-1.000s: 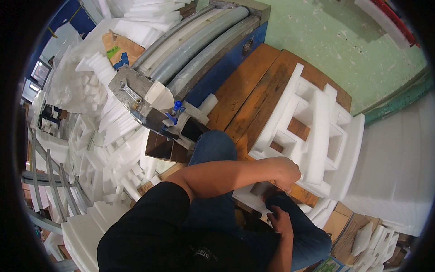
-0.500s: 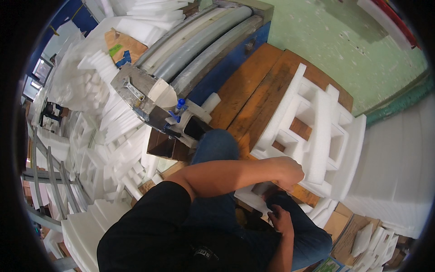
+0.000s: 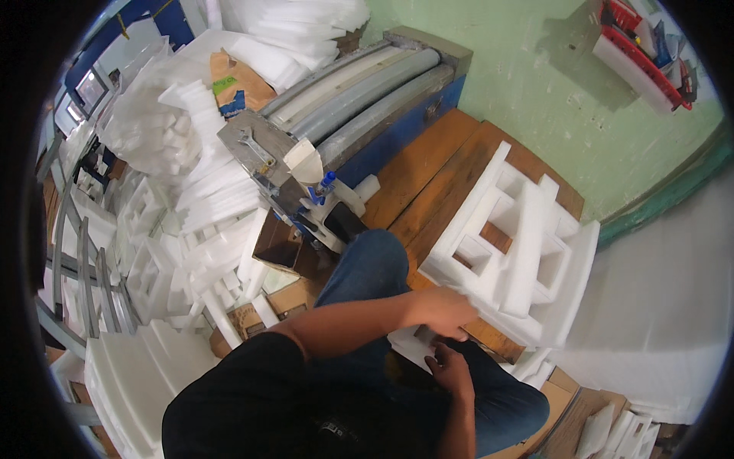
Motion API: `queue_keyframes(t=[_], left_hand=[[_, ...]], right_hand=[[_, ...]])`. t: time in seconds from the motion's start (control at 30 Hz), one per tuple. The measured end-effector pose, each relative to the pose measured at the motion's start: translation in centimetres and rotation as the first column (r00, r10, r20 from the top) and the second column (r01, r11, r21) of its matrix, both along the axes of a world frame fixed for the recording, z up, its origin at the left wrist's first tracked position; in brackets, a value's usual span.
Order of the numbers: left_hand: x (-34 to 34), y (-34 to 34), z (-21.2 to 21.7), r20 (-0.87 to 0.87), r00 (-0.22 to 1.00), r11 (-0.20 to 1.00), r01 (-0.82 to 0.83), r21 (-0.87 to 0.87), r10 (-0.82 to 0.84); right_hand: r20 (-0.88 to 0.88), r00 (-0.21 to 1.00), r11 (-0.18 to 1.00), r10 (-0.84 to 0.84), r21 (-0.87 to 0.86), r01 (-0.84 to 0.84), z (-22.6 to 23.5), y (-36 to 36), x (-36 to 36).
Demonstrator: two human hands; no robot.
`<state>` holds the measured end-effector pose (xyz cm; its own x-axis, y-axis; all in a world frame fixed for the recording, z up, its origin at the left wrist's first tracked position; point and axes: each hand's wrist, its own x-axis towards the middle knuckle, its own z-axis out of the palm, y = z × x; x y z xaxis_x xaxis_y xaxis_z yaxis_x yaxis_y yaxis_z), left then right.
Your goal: The person sits on the floor and assembles white foam pieces into a larger structure. They pick up individual foam strips, align them into slots on a base piece, and press them into place. The person repeatedly handles foam components, fitting them together by hand.
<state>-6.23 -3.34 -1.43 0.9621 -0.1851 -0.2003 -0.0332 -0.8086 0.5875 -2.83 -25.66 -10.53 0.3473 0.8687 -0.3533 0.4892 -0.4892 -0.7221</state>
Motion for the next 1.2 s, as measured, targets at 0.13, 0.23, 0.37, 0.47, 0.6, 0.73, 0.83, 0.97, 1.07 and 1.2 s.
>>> queue_keyframes(t=[0.13, 0.23, 0.37, 0.47, 0.6, 0.73, 0.83, 0.97, 1.07, 1.2], left_hand=[[-6.2, -1.4, -3.2, -0.198, 0.979, 0.996, -0.052, -0.068, 0.038], [-8.9, -3.9, -3.9, -0.291, 0.951, 0.993, -0.116, -0.035, 0.101], [-9.1, -5.5, -4.2, -0.37, 0.924, 0.995, -0.078, 0.06, 0.095], [-9.2, -5.6, -3.8, -0.371, 0.916, 0.988, -0.13, 0.086, 0.153], [-9.9, -5.5, -4.4, -0.402, 0.882, 0.969, -0.213, 0.124, 0.246], [-11.2, -4.9, -3.5, -0.382, 0.867, 0.946, -0.313, 0.086, 0.321], [-12.5, -4.3, -3.1, -0.41, 0.844, 0.935, -0.346, 0.073, 0.345], [-14.3, -3.8, -3.6, -0.448, 0.794, 0.912, -0.365, 0.189, 0.411], [-15.7, -3.3, -4.8, -0.437, 0.792, 0.904, -0.394, 0.166, 0.425], [-19.0, -2.7, -2.9, -0.176, 0.814, 0.833, -0.547, 0.088, 0.553]], right_hand=[[0.127, 0.985, 0.993, 0.114, 0.024, -0.118, 1.0, 0.5, -1.1], [0.162, 0.969, 0.979, 0.187, 0.045, -0.197, 2.6, 0.5, -2.4], [0.147, 0.957, 0.968, 0.25, -0.01, -0.251, 2.3, 0.4, -3.3], [0.158, 0.931, 0.944, 0.329, -0.059, -0.324, 1.6, 1.3, -2.5], [0.214, 0.883, 0.908, 0.419, -0.119, -0.402, 2.2, 3.3, -2.6], [0.198, 0.878, 0.899, 0.435, -0.052, -0.434, 2.2, 3.8, -3.0], [0.219, 0.841, 0.864, 0.494, -0.014, -0.504, 2.2, 4.1, -3.3], [0.213, 0.775, 0.797, 0.595, -0.035, -0.602, 3.5, 4.9, -3.9], [0.191, 0.766, 0.785, 0.614, -0.044, -0.618, 5.4, 5.6, -4.0], [0.187, 0.805, 0.816, 0.562, 0.033, -0.577, 6.2, 6.3, -4.2]])
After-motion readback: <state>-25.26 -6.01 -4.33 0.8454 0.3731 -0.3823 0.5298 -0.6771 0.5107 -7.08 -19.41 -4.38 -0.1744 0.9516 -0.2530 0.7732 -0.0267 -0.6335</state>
